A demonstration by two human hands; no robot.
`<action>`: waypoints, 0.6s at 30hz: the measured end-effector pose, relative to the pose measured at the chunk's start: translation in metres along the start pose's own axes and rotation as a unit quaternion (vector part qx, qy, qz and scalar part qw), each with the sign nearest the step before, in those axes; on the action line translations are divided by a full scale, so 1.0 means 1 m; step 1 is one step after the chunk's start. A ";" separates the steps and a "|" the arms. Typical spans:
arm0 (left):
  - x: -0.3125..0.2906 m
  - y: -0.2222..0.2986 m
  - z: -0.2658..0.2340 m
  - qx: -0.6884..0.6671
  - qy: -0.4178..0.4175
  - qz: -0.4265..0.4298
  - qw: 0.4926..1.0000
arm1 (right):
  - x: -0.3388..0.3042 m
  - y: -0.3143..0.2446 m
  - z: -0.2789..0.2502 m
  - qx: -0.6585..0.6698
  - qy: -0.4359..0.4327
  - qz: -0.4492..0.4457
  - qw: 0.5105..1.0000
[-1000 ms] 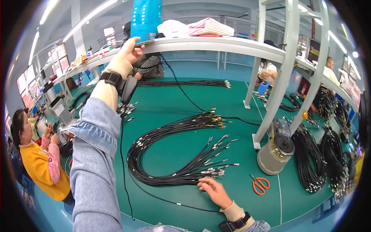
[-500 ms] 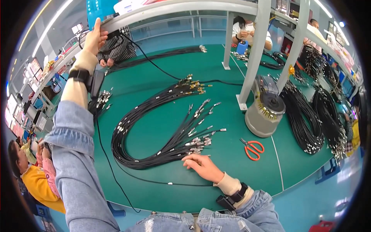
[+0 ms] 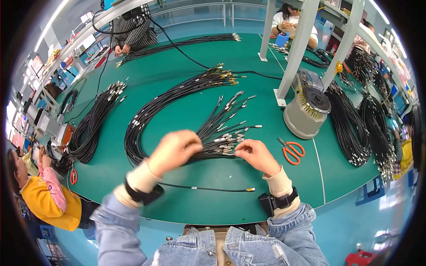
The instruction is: The person picks up a cable, applies a piece of yellow tape to the connector by hand, and trims the excess tape using shears. This process is repeated for several cables, which are then placed back onto the table.
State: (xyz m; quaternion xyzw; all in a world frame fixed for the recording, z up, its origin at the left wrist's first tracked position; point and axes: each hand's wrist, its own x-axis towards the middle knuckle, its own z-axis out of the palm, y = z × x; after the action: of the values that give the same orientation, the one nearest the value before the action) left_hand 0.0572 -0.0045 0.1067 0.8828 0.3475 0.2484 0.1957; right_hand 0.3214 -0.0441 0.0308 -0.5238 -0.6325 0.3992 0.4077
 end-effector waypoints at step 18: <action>-0.083 -0.025 0.059 -0.018 0.003 -0.046 0.999 | -0.022 -0.003 0.035 0.241 -0.173 0.167 0.940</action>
State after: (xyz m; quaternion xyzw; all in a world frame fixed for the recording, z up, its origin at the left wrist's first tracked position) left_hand 0.0256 -0.0561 0.0214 0.8616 0.3834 0.2478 0.2217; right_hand 0.2900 -0.0688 0.0188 -0.4310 -0.4810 0.6867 0.3337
